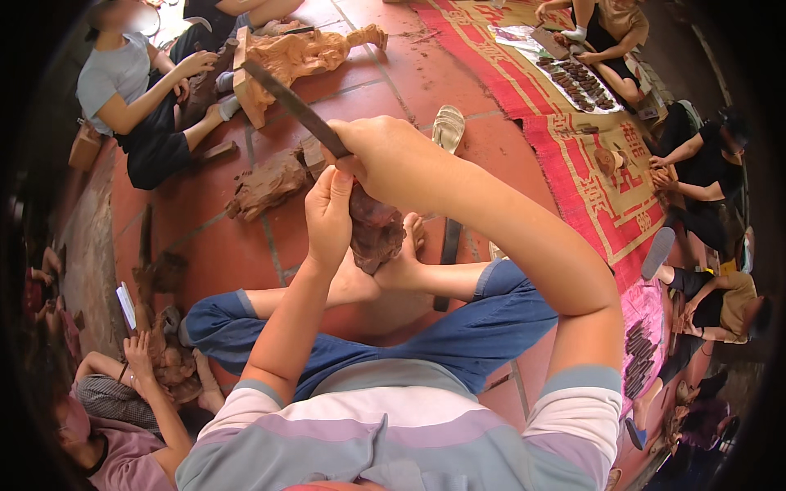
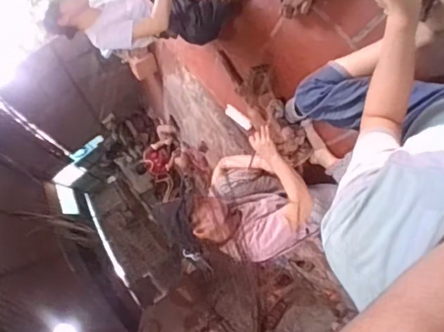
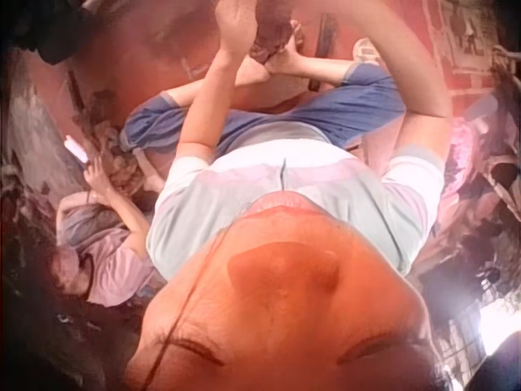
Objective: The person carves a small wooden object using a knife, holding the object in their left hand and shaping it with the tool in their right hand. The person occasionally rotates the object to access different sides.
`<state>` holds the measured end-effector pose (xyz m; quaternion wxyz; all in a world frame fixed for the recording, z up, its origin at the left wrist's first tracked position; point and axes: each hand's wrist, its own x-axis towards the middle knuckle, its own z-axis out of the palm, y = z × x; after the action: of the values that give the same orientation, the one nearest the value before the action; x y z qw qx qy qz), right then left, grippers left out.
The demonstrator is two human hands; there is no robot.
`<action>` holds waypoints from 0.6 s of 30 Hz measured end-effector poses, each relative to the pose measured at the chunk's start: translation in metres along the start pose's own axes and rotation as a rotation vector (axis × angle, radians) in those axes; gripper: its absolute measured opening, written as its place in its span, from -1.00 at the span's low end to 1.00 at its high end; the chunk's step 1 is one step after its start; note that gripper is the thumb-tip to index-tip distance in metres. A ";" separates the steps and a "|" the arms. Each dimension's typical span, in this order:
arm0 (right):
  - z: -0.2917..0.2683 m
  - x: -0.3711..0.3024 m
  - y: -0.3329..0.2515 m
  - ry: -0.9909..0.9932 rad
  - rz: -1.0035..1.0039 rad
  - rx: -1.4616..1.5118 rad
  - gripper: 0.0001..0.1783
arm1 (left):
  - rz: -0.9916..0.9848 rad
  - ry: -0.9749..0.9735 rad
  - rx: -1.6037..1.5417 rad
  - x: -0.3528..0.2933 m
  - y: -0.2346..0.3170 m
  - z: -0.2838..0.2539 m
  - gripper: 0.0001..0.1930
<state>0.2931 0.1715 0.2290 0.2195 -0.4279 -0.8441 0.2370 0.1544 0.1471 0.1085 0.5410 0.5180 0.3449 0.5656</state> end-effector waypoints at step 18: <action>0.003 -0.019 -0.019 -0.149 -0.053 -0.018 -0.89 | 0.266 -0.078 0.096 -0.015 -0.027 -0.015 -0.63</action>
<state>0.2896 0.1450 0.2346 0.1583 -0.3886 -0.8712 0.2547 0.1448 0.1397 0.0764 0.4491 0.6060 0.2784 0.5946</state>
